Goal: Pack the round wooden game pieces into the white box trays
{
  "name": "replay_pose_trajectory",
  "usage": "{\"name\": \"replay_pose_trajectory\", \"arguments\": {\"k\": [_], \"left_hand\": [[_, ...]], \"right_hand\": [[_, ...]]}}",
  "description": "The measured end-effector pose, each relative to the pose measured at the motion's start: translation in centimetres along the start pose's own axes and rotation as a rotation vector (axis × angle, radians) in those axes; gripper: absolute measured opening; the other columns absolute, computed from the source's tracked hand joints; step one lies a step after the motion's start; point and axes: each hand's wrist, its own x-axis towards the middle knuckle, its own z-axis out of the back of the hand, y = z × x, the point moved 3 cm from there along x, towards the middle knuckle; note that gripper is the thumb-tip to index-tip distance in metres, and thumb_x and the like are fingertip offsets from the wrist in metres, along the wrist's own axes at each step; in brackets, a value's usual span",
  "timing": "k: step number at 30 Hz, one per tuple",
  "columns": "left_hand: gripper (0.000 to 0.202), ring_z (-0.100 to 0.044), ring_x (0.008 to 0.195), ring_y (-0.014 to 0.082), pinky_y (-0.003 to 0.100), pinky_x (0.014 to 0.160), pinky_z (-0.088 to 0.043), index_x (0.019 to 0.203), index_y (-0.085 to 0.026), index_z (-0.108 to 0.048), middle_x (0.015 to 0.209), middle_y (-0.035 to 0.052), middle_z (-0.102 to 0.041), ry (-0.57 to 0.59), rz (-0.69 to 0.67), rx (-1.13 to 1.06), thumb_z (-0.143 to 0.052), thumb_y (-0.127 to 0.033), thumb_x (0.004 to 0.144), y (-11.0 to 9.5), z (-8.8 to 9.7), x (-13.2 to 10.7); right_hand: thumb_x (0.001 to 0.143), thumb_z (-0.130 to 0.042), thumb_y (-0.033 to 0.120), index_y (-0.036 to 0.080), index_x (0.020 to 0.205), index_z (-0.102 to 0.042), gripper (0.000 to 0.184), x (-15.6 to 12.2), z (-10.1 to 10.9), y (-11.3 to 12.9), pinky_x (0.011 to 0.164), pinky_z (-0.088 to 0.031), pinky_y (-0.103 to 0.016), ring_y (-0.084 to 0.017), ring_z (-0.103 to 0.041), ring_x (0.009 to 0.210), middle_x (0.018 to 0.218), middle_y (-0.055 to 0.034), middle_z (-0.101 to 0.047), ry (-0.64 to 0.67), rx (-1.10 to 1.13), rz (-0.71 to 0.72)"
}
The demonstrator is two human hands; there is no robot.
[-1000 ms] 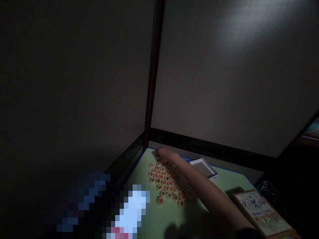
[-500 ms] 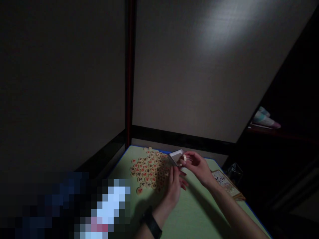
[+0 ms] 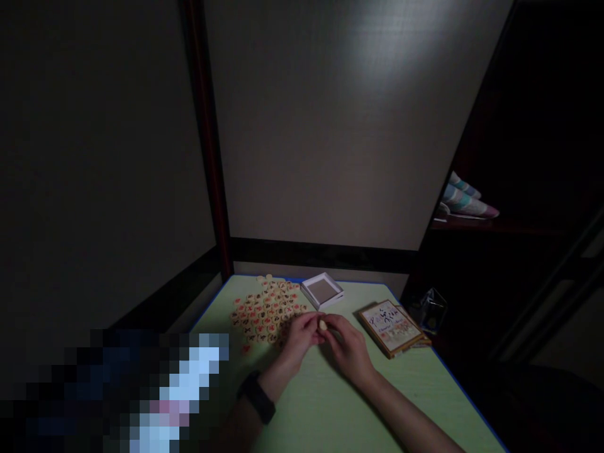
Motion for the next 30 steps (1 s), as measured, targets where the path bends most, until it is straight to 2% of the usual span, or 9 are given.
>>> {"name": "replay_pose_trajectory", "arguments": {"k": [4,7,10,12,15,17,21,25,30], "left_hand": [[0.045,-0.064,0.071,0.0143,0.027,0.069,-0.054,0.086,-0.012,-0.073,0.084,0.0077,-0.072,0.013,-0.033,0.003,-0.085,-0.047,0.059,-0.1,0.3,0.1],[0.043,-0.064,0.072,0.0142,0.026,0.068,-0.054,0.088,-0.013,-0.073,0.085,0.0067,-0.072,-0.009,-0.093,0.051,-0.083,-0.046,0.062,-0.1,0.5,0.6],[0.04,-0.063,0.066,0.0138,0.024,0.06,-0.053,0.086,-0.013,-0.072,0.078,0.0054,-0.07,-0.042,-0.149,0.207,-0.079,-0.046,0.065,-0.8,1.0,1.3],[0.035,-0.062,0.059,0.013,0.023,0.053,-0.05,0.086,-0.013,-0.072,0.075,0.0047,-0.069,0.015,-0.141,0.374,-0.073,-0.044,0.07,-1.9,1.8,1.5],[0.028,-0.059,0.053,0.0111,0.02,0.048,-0.046,0.087,-0.013,-0.073,0.07,0.003,-0.069,0.113,-0.135,0.707,-0.063,-0.038,0.076,-5.0,4.3,1.2],[0.026,-0.06,0.054,0.0113,0.019,0.05,-0.045,0.084,-0.013,-0.073,0.068,0.0018,-0.067,0.074,-0.159,0.936,-0.057,-0.033,0.078,-7.8,7.1,0.8],[0.018,-0.061,0.055,0.0124,0.019,0.052,-0.044,0.074,-0.013,-0.07,0.06,-0.001,-0.062,0.069,0.075,1.271,-0.057,-0.026,0.075,-11.4,12.8,0.1],[0.011,-0.056,0.051,0.0102,0.018,0.047,-0.039,0.07,-0.014,-0.069,0.06,-0.0009,-0.064,0.036,0.149,1.365,-0.059,-0.017,0.068,-11.7,16.1,-0.2],[0.015,-0.056,0.051,0.0103,0.018,0.048,-0.04,0.072,-0.014,-0.069,0.06,-0.0002,-0.064,-0.009,0.164,1.429,-0.055,-0.015,0.069,-10.2,17.1,0.2]], "right_hand": [[0.093,-0.054,0.025,0.022,0.106,-0.067,0.019,-0.1,-0.1,-0.5,0.082,-0.058,-0.032,-0.021,-0.071,0.089,0.099,-0.0082,-0.075,-0.006,-0.007,-0.008],[0.091,-0.057,0.03,0.021,0.105,-0.067,0.019,0.0,0.3,-1.2,0.08,-0.059,-0.033,-0.022,-0.072,0.087,0.097,-0.0077,-0.076,-0.044,0.019,-0.116],[0.088,-0.061,0.036,0.021,0.101,-0.067,0.021,0.2,0.9,-1.8,0.078,-0.058,-0.033,-0.023,-0.072,0.084,0.093,-0.0069,-0.076,-0.074,0.027,-0.212],[0.085,-0.062,0.037,0.021,0.096,-0.067,0.021,0.3,1.1,-2.0,0.076,-0.056,-0.034,-0.023,-0.071,0.083,0.091,-0.0065,-0.075,-0.059,-0.005,-0.222],[0.081,-0.063,0.038,0.021,0.089,-0.068,0.019,0.3,1.1,-2.2,0.074,-0.055,-0.034,-0.024,-0.07,0.08,0.087,-0.0064,-0.074,-0.017,-0.044,-0.237],[0.08,-0.063,0.039,0.021,0.09,-0.067,0.022,0.1,0.7,-2.2,0.073,-0.054,-0.035,-0.025,-0.069,0.079,0.086,-0.0068,-0.074,0.004,-0.045,-0.254],[0.085,-0.057,0.042,0.021,0.101,-0.067,0.029,-0.3,-0.4,-1.7,0.074,-0.053,-0.034,-0.023,-0.069,0.079,0.093,-0.0074,-0.074,0.052,-0.005,-0.215],[0.087,-0.057,0.045,0.022,0.095,-0.063,0.025,-0.6,-1.0,-1.1,0.067,-0.051,-0.03,-0.021,-0.066,0.07,0.083,-0.0047,-0.072,0.102,-0.015,-0.188],[0.085,-0.058,0.04,0.024,0.082,-0.052,0.018,-0.7,-1.0,-0.8,0.058,-0.044,-0.027,-0.018,-0.057,0.058,0.065,0.0008,-0.062,0.158,-0.089,-0.162]]}}
